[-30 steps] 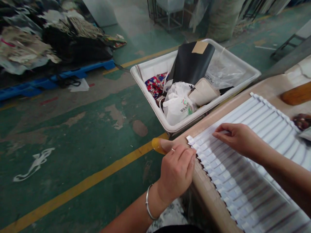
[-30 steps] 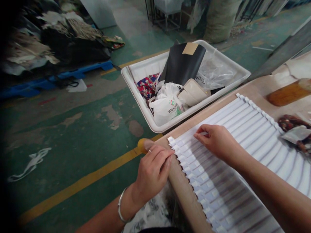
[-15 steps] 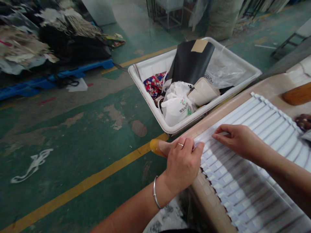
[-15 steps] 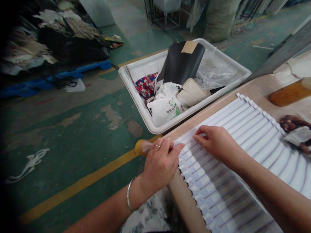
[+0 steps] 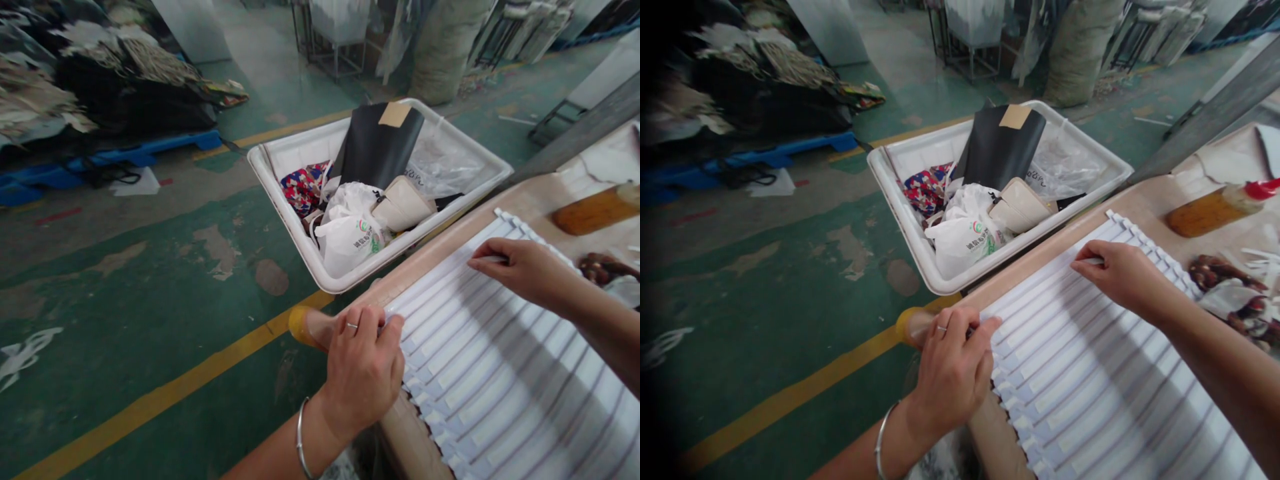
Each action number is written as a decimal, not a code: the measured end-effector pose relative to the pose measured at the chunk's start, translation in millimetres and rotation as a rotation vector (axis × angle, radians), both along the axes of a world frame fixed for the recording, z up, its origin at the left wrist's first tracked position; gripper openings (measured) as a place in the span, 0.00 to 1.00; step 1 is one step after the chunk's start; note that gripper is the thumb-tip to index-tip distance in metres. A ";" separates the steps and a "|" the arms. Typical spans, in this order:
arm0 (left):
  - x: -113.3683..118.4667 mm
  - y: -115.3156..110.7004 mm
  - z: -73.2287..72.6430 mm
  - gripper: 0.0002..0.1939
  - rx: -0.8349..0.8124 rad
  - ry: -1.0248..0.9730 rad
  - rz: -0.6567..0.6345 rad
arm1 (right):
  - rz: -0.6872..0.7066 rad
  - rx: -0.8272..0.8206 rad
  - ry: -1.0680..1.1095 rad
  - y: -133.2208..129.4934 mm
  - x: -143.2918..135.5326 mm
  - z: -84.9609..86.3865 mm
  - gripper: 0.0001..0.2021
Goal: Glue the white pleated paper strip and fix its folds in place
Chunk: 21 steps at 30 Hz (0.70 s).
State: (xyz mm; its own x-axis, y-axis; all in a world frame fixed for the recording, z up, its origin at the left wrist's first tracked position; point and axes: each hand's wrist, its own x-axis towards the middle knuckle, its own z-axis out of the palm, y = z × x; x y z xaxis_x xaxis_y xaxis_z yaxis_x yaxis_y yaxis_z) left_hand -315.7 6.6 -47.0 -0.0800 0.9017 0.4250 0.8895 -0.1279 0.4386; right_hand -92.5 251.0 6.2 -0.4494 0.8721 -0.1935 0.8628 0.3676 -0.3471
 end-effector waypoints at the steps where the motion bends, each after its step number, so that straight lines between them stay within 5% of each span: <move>1: -0.1 0.1 -0.3 0.17 0.007 -0.005 0.001 | -0.006 0.012 -0.001 3.7 2.0 -0.8 0.14; 21: -1.1 1.6 -1.1 0.17 0.042 -0.041 0.005 | 0.010 0.116 -0.012 28.1 14.6 -18.1 0.13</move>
